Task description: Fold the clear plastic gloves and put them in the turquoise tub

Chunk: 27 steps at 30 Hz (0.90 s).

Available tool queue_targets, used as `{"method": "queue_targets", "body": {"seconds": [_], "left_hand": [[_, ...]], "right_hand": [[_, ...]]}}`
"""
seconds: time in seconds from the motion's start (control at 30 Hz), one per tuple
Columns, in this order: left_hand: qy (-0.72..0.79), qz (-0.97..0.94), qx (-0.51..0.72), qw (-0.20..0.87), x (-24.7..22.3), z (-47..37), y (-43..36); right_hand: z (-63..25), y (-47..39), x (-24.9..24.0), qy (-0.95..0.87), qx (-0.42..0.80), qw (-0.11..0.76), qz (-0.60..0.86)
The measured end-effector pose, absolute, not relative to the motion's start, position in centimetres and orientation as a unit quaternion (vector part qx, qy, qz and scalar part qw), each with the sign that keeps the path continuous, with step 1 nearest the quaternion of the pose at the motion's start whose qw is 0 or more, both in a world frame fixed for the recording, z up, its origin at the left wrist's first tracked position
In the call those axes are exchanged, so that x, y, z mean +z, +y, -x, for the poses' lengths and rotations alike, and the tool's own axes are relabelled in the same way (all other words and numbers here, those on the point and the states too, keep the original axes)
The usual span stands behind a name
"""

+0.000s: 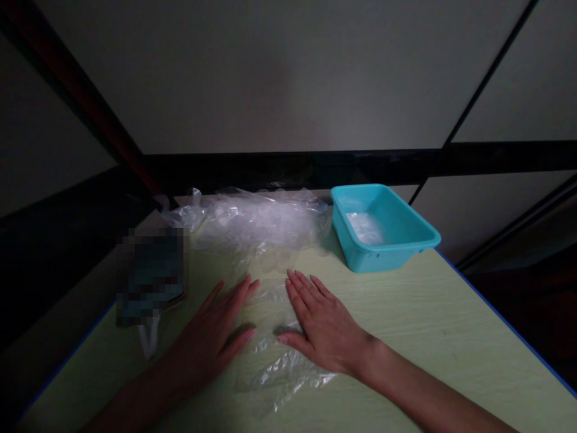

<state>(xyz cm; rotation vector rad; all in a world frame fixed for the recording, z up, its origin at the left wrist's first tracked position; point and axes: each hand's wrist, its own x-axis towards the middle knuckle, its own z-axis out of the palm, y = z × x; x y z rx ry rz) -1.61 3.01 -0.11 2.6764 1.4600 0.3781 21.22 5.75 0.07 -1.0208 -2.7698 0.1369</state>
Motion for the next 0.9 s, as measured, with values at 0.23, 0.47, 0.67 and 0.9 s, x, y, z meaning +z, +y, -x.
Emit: {"method": "queue_targets", "body": {"seconds": [0.23, 0.47, 0.67, 0.9], "left_hand": [[0.498, -0.86, 0.114, 0.011, 0.1, 1.9, 3.4], [0.473, -0.866, 0.161, -0.007, 1.3, -1.7, 2.3], [0.47, -0.872, 0.138, 0.003, 0.1, -5.7, 1.7], [0.491, -0.862, 0.124, -0.009, -1.4, -5.2, 1.5]], "right_hand": [[-21.2, 5.8, 0.1, -0.933, 0.05, 0.085, 0.345], [-21.2, 5.8, -0.1, -0.932, 0.04, 0.097, 0.348], [-21.1, 5.9, -0.5, -0.932, 0.021, 0.097, 0.348], [-21.1, 5.9, -0.4, -0.932, 0.024, 0.088, 0.352]]}}
